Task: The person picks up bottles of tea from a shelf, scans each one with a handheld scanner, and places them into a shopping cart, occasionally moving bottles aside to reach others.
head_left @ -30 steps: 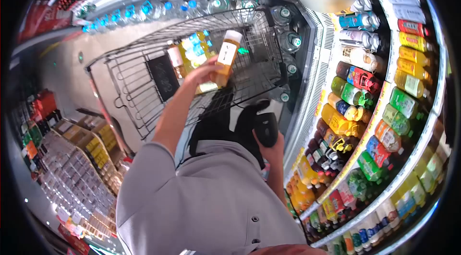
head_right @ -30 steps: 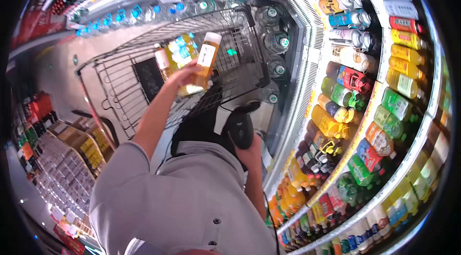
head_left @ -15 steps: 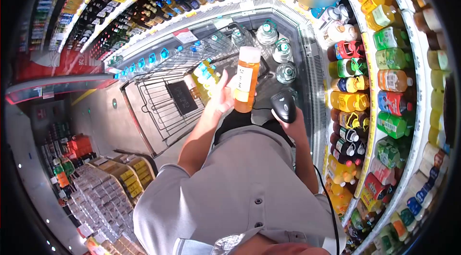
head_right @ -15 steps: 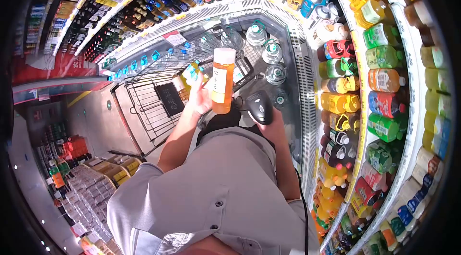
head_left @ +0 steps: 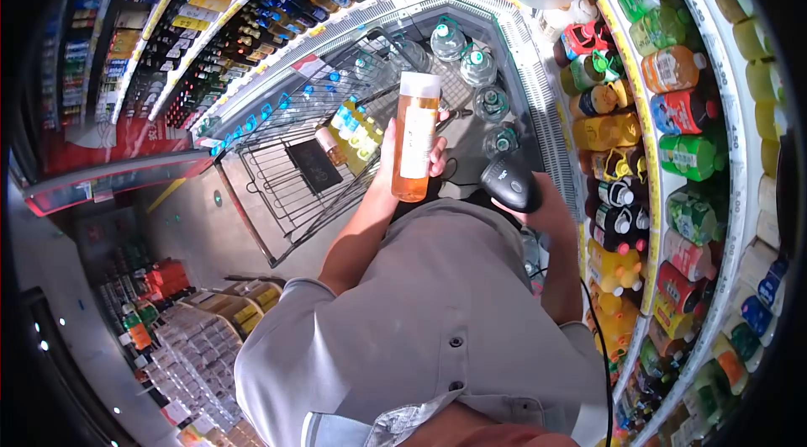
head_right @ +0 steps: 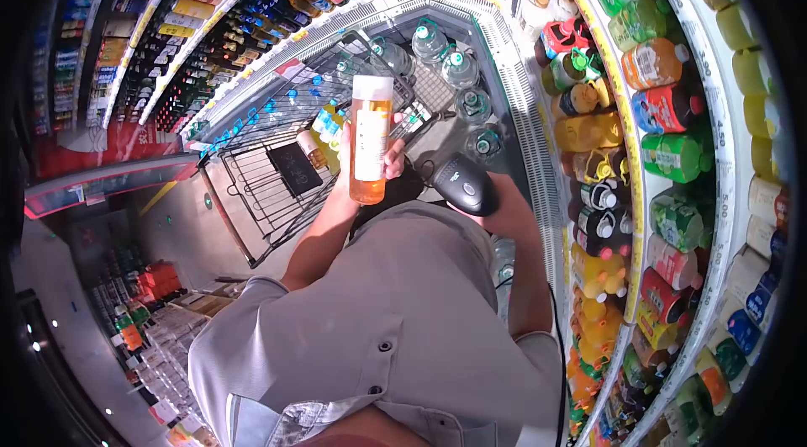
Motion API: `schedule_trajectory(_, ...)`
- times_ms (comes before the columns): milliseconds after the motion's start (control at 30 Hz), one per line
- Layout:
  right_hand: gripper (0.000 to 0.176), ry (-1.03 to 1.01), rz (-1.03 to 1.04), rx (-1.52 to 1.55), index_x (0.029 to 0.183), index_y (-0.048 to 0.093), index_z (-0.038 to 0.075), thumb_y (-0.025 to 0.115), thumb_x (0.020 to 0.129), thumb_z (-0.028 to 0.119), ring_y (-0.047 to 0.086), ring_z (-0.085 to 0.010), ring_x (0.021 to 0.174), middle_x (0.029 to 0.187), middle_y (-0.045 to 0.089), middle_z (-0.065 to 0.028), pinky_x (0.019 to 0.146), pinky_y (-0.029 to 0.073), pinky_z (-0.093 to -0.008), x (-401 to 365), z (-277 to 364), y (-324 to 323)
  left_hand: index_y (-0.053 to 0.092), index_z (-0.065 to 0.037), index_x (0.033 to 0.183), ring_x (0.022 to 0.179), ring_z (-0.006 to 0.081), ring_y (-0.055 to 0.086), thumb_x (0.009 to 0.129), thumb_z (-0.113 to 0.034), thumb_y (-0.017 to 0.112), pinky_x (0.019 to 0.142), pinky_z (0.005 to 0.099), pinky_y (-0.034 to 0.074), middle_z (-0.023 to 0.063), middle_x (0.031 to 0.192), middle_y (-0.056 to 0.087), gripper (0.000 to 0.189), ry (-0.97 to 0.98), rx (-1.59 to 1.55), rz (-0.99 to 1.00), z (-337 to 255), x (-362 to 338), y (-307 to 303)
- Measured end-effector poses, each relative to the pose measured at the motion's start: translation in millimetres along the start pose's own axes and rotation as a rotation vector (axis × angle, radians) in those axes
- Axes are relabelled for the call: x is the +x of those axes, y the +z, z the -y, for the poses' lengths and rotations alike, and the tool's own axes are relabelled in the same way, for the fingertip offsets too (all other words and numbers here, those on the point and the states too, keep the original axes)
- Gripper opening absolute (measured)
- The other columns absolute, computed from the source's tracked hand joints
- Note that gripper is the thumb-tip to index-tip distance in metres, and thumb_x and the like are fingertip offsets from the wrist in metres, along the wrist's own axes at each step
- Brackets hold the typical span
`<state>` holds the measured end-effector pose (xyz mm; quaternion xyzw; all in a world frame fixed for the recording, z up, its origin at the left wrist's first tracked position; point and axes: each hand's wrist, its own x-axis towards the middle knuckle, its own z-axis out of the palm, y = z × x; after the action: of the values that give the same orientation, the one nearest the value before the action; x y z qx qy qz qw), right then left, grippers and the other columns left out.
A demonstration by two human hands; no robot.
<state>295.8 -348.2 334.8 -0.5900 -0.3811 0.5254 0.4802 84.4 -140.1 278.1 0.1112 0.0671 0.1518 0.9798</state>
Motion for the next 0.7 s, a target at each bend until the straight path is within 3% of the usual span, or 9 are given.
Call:
schedule_trajectory(133,0.043,-0.112,0.240,-0.116,0.102,0.066,-0.001,0.077,0.060,-0.001,0.062,-0.0122,0.081,0.090,0.070,-0.0083,0.076,0.051,-0.0313,-2,3,-23,0.033,0.002,0.151,0.056,0.0318,0.057,0.089,-0.073,0.046,0.054,0.0404,0.047,0.0195,0.075,0.057,0.098,-0.121,-0.099,-0.021,-2,2,4)
schedule_trajectory(267,0.028,-0.226,0.294,-0.131,0.091,0.066,0.000,0.075,0.065,0.002,0.065,-0.0277,0.075,0.084,0.067,-0.0132,0.073,0.051,-0.0355,4,11,-23,0.032,0.002,0.152,0.055,0.0312,0.057,0.090,-0.072,0.047,0.051,0.0386,0.048,0.0207,0.077,0.059,0.098,-0.090,0.024,-0.098,-3,-6,7)
schedule_trajectory(333,0.036,-0.193,0.317,-0.141,0.097,0.066,0.000,0.076,0.063,0.004,0.066,-0.0262,0.077,0.086,0.068,-0.0130,0.074,0.051,-0.0339,8,6,-23,0.032,0.001,0.152,0.055,0.0296,0.058,0.090,-0.072,0.048,0.051,0.0382,0.050,0.0218,0.078,0.059,0.097,-0.064,0.087,-0.101,-3,-12,10)
schedule_trajectory(400,0.044,-0.148,0.342,-0.142,0.103,0.067,-0.001,0.077,0.060,0.007,0.066,-0.0247,0.078,0.088,0.069,-0.0128,0.076,0.052,-0.0323,8,5,-19,0.029,-0.001,0.154,0.056,0.0293,0.060,0.093,-0.069,0.046,0.051,0.0376,0.051,0.0247,0.095,0.059,0.093,-0.084,-0.057,-0.069,-6,-17,7)
schedule_trajectory(467,0.029,-0.212,0.345,-0.229,0.091,0.064,0.001,0.074,0.064,0.005,0.061,-0.0373,0.074,0.079,0.064,-0.0153,0.070,0.050,-0.0378,13,15,-19,0.023,-0.004,0.157,0.056,0.0299,0.062,0.094,-0.069,0.044,0.047,0.0361,0.049,0.0266,0.116,0.055,0.093,-0.101,-0.219,-0.009,-9,-21,8)
schedule_trajectory(500,0.029,-0.209,0.346,-0.235,0.091,0.064,0.001,0.074,0.064,0.005,0.061,-0.0373,0.074,0.079,0.064,-0.0153,0.070,0.050,-0.0378,15,20,-17,0.023,-0.004,0.157,0.056,0.0299,0.062,0.094,-0.069,0.044,0.047,0.0361,0.049,0.0266,0.116,0.055,0.093,-0.098,-0.223,-0.004,-13,-24,6)
schedule_trajectory(567,0.032,-0.235,0.339,-0.221,0.094,0.065,0.000,0.074,0.064,0.007,0.061,-0.0403,0.076,0.080,0.064,-0.0171,0.070,0.050,-0.0386,18,30,-15,0.018,-0.006,0.159,0.055,0.0197,0.060,0.091,-0.066,0.053,0.049,0.0338,0.048,0.0241,0.122,0.048,0.097,-0.131,-0.215,0.110,-23,-28,0)
schedule_trajectory(600,0.032,-0.235,0.335,-0.234,0.094,0.065,0.000,0.074,0.064,0.007,0.061,-0.0403,0.076,0.080,0.064,-0.0171,0.070,0.050,-0.0386,18,34,-11,0.012,-0.008,0.161,0.058,0.0287,0.064,0.092,-0.074,0.040,0.042,0.0364,0.043,0.0265,0.132,0.049,0.100,-0.143,-0.311,0.137,-26,-29,-8)
schedule_trajectory(700,0.039,-0.173,0.390,-0.195,0.101,0.066,0.001,0.075,0.064,0.009,0.065,-0.0406,0.084,0.089,0.068,-0.0199,0.076,0.051,-0.0399,27,47,-2,0.011,-0.010,0.162,0.058,0.0286,0.064,0.091,-0.076,0.039,0.043,0.0370,0.043,0.0280,0.151,0.035,0.101,-0.156,-0.257,0.169,-44,-30,-23)
